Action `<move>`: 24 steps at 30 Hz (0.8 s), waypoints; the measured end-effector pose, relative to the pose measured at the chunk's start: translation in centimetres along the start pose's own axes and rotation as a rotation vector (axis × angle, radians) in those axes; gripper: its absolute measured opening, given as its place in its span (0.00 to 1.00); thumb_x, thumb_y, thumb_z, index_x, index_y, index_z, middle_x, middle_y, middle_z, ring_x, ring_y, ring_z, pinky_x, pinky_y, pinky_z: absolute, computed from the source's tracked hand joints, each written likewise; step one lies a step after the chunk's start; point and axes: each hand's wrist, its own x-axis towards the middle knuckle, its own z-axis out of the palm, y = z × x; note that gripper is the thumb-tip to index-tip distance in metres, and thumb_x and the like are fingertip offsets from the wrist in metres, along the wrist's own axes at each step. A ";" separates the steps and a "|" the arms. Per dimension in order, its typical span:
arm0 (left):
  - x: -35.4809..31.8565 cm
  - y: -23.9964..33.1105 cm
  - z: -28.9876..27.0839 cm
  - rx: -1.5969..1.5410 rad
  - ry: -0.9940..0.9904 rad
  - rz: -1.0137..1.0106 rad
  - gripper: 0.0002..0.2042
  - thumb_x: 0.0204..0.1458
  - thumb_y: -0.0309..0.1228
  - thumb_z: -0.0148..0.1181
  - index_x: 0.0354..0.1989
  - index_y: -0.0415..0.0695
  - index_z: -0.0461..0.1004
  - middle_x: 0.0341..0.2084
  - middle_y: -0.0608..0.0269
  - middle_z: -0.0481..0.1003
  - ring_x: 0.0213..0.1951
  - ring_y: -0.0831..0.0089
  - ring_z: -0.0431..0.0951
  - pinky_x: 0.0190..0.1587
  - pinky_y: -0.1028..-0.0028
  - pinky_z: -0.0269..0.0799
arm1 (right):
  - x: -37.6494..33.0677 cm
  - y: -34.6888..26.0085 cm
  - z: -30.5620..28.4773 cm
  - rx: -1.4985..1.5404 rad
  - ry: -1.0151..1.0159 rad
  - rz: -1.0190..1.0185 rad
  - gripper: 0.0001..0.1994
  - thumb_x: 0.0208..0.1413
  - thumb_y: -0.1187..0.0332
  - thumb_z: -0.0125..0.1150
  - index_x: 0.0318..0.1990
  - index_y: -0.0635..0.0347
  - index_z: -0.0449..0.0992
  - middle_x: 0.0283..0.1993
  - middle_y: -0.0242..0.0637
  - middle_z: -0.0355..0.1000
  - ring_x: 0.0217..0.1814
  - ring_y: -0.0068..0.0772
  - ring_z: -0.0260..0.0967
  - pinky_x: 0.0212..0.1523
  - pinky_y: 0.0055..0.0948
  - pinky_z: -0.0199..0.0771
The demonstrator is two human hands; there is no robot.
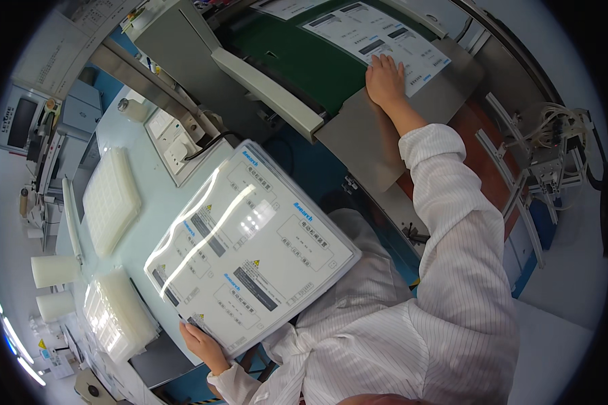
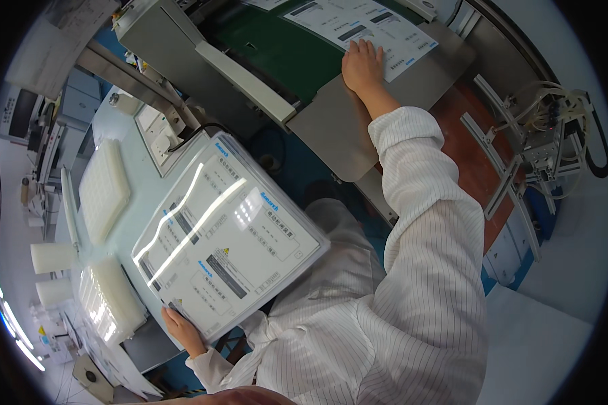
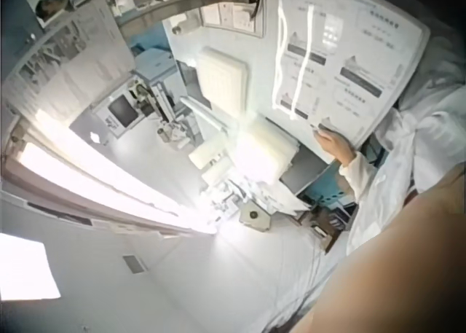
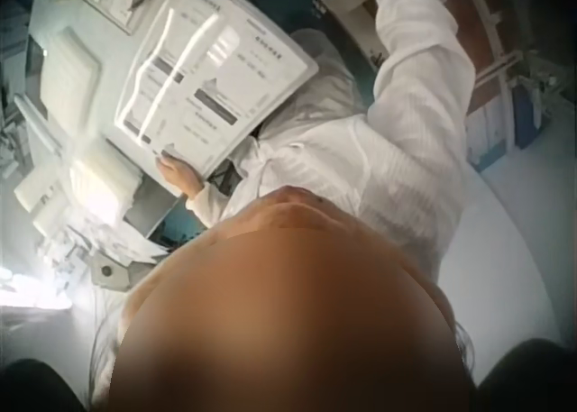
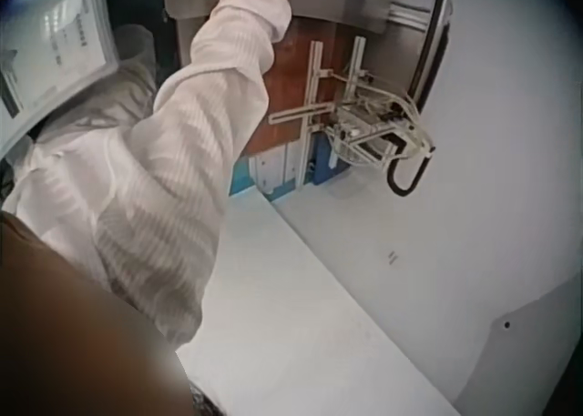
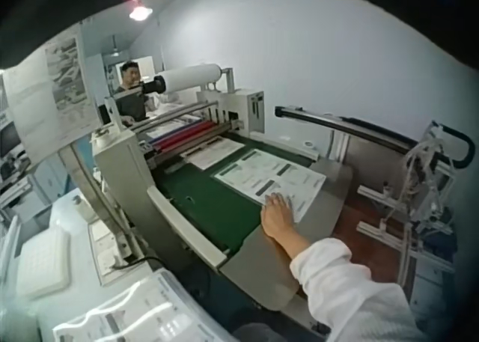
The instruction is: Placing documents or sheets onto a machine template and then transferring them to a conveyor belt.
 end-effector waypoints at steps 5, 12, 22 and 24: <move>0.1 -0.1 0.0 -0.028 -0.031 -0.003 0.21 0.66 0.37 0.42 0.54 0.28 0.67 0.49 0.40 0.73 0.49 0.51 0.74 0.54 0.66 0.66 | -0.7 -0.1 -0.7 0.008 -0.100 0.091 0.25 0.65 0.58 0.40 0.65 0.61 0.61 0.70 0.47 0.55 0.74 0.47 0.46 0.71 0.53 0.40; 0.0 -0.2 0.0 -0.128 -0.048 -0.013 0.21 0.66 0.37 0.42 0.55 0.29 0.67 0.49 0.40 0.73 0.49 0.54 0.74 0.54 0.66 0.66 | -4.7 1.4 -2.8 0.065 -0.230 0.074 0.28 0.65 0.56 0.36 0.69 0.61 0.54 0.74 0.47 0.48 0.76 0.46 0.42 0.73 0.48 0.39; 0.0 0.6 -0.2 -0.225 -0.031 -0.020 0.18 0.66 0.33 0.42 0.53 0.30 0.68 0.43 0.43 0.75 0.43 0.55 0.75 0.48 0.65 0.69 | -18.0 1.8 -13.9 0.156 -0.390 -0.227 0.34 0.63 0.54 0.47 0.70 0.64 0.48 0.74 0.55 0.45 0.77 0.53 0.39 0.73 0.46 0.40; 0.2 0.7 -0.6 -0.218 -0.083 -0.009 0.17 0.66 0.33 0.43 0.52 0.30 0.69 0.42 0.43 0.75 0.42 0.53 0.75 0.47 0.65 0.69 | -18.7 1.4 -16.8 0.143 -0.481 -0.262 0.36 0.62 0.54 0.50 0.70 0.65 0.47 0.74 0.55 0.43 0.77 0.54 0.37 0.73 0.46 0.38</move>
